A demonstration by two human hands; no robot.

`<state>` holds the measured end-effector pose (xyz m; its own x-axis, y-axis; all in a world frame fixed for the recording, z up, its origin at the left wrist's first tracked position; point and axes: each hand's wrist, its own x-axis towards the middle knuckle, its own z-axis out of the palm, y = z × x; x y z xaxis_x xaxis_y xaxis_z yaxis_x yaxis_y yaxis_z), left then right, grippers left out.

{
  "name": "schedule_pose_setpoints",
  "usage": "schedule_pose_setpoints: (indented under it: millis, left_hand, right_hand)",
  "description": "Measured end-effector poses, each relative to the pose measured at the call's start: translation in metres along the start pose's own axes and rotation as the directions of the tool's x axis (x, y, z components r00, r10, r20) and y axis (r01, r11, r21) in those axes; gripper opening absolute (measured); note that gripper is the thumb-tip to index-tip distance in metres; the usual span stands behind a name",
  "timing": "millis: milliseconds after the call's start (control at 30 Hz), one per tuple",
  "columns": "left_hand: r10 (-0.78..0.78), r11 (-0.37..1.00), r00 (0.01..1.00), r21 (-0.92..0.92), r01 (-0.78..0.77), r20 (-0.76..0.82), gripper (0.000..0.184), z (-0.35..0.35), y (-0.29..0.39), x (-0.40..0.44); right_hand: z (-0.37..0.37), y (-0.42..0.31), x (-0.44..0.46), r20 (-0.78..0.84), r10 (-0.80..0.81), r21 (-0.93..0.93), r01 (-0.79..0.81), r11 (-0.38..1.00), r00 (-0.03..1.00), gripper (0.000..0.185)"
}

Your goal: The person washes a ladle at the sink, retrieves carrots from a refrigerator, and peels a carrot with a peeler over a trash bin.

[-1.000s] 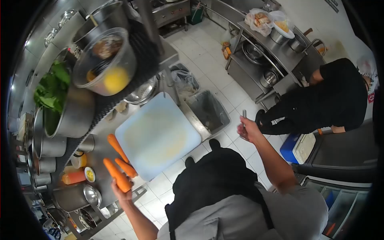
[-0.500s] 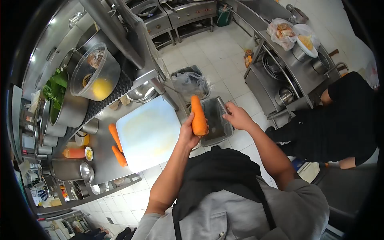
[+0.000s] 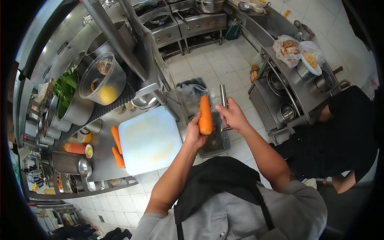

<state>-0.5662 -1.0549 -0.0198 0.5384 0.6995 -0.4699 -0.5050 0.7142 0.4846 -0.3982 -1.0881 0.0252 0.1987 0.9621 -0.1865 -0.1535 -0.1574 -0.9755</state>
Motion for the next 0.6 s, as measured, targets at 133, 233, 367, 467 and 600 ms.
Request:
schedule_pose_setpoints:
  millis: [133,233,367,467,600]
  left_hand:
    - [0.066,0.998,0.998,-0.001,-0.066,-0.017,0.041,0.006,-0.005,-0.007]
    - [0.115,0.993,0.992,-0.030,-0.117,-0.059,0.042,0.009,-0.015,-0.014]
    - [0.186,0.982,0.974,-0.020,-0.190,-0.128,0.038,0.018,-0.019,-0.016]
    - [0.223,0.974,0.966,-0.009,-0.226,-0.134,0.040,0.017,-0.022,-0.015]
    - [0.238,0.971,0.965,0.009,-0.239,-0.109,0.040,0.011,-0.025,-0.013]
  right_hand:
    - [0.004,0.013,0.012,-0.125,0.025,0.254,0.007,0.967,0.992,0.017]
    - [0.018,0.011,0.008,-0.212,0.095,0.436,0.007,0.900,0.973,0.012]
    - [0.035,0.015,0.002,-0.203,0.101,0.506,0.016,0.862,0.974,0.012]
    - [0.041,0.022,0.002,-0.196,0.060,0.450,0.036,0.892,0.979,0.019]
    - [0.047,0.026,0.000,-0.216,0.013,0.357,0.066,0.932,0.976,0.025]
